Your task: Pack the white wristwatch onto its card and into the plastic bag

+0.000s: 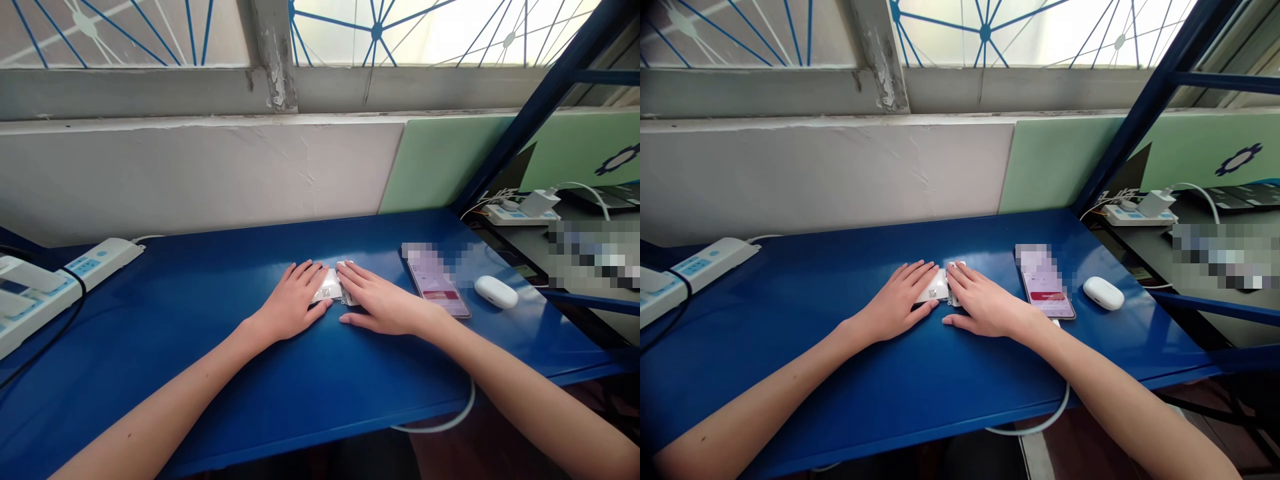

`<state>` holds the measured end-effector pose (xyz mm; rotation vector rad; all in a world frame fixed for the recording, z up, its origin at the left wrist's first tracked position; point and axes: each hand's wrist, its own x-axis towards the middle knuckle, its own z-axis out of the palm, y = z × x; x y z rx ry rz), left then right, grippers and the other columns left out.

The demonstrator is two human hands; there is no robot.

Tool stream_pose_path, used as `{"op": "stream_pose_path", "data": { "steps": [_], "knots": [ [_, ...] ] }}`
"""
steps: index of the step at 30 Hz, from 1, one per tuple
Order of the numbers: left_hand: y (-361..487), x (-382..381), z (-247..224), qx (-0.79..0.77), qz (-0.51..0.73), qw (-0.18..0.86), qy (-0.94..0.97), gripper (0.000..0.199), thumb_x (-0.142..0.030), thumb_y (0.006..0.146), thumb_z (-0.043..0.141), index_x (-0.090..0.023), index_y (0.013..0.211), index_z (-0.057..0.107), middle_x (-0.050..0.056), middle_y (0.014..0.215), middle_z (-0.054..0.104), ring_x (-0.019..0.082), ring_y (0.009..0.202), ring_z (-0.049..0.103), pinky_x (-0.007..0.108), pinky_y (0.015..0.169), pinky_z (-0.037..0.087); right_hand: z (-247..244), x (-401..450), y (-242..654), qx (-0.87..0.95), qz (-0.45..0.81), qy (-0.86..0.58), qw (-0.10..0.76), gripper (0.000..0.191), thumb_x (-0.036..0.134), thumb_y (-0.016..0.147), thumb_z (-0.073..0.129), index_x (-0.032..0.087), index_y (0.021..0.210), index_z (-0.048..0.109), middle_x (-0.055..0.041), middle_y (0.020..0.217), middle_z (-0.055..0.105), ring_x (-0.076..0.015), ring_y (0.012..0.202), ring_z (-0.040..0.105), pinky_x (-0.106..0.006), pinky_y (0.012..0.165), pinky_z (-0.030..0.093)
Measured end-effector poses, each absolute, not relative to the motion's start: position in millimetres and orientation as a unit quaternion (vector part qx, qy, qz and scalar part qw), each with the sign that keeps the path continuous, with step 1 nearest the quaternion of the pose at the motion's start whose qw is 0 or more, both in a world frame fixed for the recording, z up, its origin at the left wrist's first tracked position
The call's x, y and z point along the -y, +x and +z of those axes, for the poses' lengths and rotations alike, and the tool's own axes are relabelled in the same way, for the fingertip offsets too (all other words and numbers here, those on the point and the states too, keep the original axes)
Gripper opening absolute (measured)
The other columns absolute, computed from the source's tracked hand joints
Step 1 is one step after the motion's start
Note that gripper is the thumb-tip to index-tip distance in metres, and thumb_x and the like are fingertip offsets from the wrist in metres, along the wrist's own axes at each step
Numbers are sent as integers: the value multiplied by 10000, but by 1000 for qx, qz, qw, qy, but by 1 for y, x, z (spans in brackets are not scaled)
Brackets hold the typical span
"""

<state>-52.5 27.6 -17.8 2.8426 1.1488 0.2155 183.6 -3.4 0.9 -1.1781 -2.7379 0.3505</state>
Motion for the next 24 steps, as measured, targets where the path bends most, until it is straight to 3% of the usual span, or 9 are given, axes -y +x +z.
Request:
{"op": "stream_pose_path", "data": {
  "steps": [10, 18, 24],
  "knots": [
    [-50, -27, -14, -376, 57, 35, 924, 617, -525, 996, 308, -163, 1494, 331, 108, 1534, 355, 307, 1424, 281, 501, 1154, 217, -2, 10, 179, 911, 113, -386, 88, 909, 661, 904, 389, 22, 1520, 191, -233, 1574, 184, -361, 1465, 109, -532, 1169, 254],
    [-51, -28, -16, -371, 68, 34, 925, 610, -523, 994, 311, -171, 1491, 340, 110, 1522, 377, 309, 1418, 294, 506, 1151, 216, -2, 8, 181, 910, 116, -386, 93, 922, 668, 890, 419, 41, 1525, 188, -219, 1581, 180, -352, 1468, 109, -512, 1174, 254],
    [-51, -27, -17, -375, 69, 31, 924, 628, -533, 989, 318, -157, 1493, 332, 125, 1527, 364, 305, 1423, 285, 499, 1155, 211, -1, 5, 182, 910, 116, -383, 104, 881, 643, 896, 439, 40, 1509, 245, -229, 1560, 251, -352, 1461, 166, -521, 1157, 289]
  ]
}}
